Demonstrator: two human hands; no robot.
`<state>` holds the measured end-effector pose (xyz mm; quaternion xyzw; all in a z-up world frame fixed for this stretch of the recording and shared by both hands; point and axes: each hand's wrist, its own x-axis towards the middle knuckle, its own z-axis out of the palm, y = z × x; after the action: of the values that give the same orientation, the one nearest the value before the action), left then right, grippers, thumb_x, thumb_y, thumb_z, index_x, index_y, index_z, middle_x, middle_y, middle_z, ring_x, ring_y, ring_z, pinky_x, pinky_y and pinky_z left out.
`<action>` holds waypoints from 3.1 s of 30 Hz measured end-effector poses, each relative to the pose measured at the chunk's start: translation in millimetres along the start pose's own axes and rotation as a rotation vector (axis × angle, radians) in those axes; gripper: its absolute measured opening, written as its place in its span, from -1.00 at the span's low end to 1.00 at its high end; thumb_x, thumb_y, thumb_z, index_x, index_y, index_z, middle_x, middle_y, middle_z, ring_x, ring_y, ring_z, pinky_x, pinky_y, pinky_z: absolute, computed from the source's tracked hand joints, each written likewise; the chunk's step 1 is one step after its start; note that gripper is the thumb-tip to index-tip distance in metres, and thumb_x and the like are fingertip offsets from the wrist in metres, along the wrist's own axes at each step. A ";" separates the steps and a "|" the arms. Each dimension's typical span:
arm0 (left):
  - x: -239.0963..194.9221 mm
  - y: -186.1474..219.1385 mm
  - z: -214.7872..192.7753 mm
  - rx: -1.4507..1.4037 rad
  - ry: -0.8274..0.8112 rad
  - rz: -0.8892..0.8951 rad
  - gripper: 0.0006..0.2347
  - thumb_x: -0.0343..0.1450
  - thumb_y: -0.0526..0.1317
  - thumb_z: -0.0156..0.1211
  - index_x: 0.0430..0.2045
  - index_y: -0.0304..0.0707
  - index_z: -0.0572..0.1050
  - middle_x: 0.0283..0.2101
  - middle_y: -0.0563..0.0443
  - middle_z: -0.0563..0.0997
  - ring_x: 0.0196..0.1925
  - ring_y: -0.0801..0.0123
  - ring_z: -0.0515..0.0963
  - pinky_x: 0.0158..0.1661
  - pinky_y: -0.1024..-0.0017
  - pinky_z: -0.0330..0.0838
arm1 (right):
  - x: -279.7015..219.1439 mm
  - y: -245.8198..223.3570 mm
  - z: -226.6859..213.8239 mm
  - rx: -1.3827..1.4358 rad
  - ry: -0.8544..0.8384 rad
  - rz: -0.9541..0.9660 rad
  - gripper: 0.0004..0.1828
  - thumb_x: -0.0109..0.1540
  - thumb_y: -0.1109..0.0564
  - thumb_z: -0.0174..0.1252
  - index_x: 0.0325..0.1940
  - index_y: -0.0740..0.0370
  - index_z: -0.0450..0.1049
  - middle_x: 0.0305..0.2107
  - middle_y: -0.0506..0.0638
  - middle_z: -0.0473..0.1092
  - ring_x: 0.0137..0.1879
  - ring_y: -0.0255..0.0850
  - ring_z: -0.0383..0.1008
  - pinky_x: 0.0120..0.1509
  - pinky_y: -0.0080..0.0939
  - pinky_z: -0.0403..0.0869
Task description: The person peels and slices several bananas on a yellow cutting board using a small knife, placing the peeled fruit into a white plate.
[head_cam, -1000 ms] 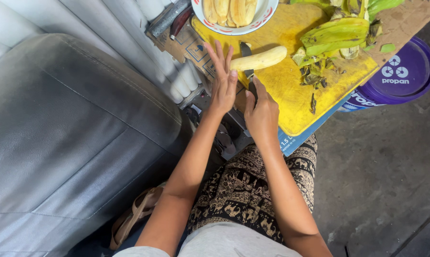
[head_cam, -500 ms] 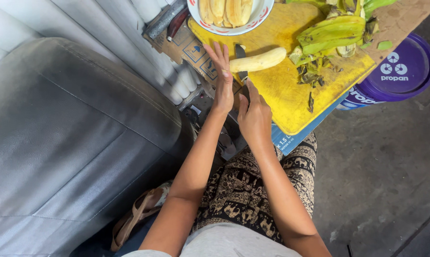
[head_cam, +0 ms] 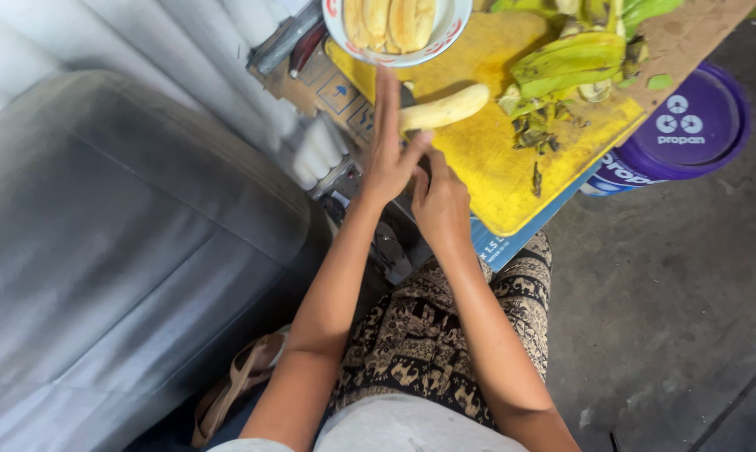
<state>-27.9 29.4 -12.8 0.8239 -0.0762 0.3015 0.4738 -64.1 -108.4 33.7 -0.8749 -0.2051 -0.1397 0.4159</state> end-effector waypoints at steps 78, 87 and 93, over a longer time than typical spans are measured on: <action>65.7 -43.9 36.2 -0.950 -0.140 -0.584 -0.46 0.27 -0.59 0.21 0.23 -0.51 0.37 0.07 -0.13 0.61 0.08 0.37 0.64 0.06 0.42 0.55 | 38.1 50.2 -43.6 0.563 0.155 0.325 -0.67 0.41 0.15 0.12 0.22 0.34 0.36 -0.32 0.08 0.55 -0.56 -0.43 0.34 -0.50 -0.42 0.26; 123.0 -39.6 -0.6 -0.798 0.063 -0.449 -0.54 0.44 -0.44 0.25 0.29 -0.43 0.37 0.13 -0.16 0.59 0.04 0.39 0.59 0.06 0.47 0.51 | 32.3 58.1 -44.6 0.673 0.155 0.336 -0.66 0.42 0.15 0.10 0.26 0.31 0.34 -0.26 0.06 0.54 -0.54 -0.44 0.34 -0.50 -0.43 0.27; 188.6 -102.2 -27.7 0.249 0.189 -0.303 -0.61 0.46 -0.35 0.21 0.22 -0.17 0.50 -0.01 -0.30 0.58 0.03 0.02 0.58 0.11 0.29 0.44 | 30.9 59.1 -45.4 0.701 0.134 0.362 -0.63 0.40 0.14 0.09 0.27 0.29 0.32 -0.26 0.05 0.54 -0.55 -0.44 0.33 -0.53 -0.43 0.24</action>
<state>154.5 137.6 29.7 0.8463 0.1309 0.3098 0.4132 -12.3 -170.2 34.7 -0.6908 -0.0554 -0.0426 0.7197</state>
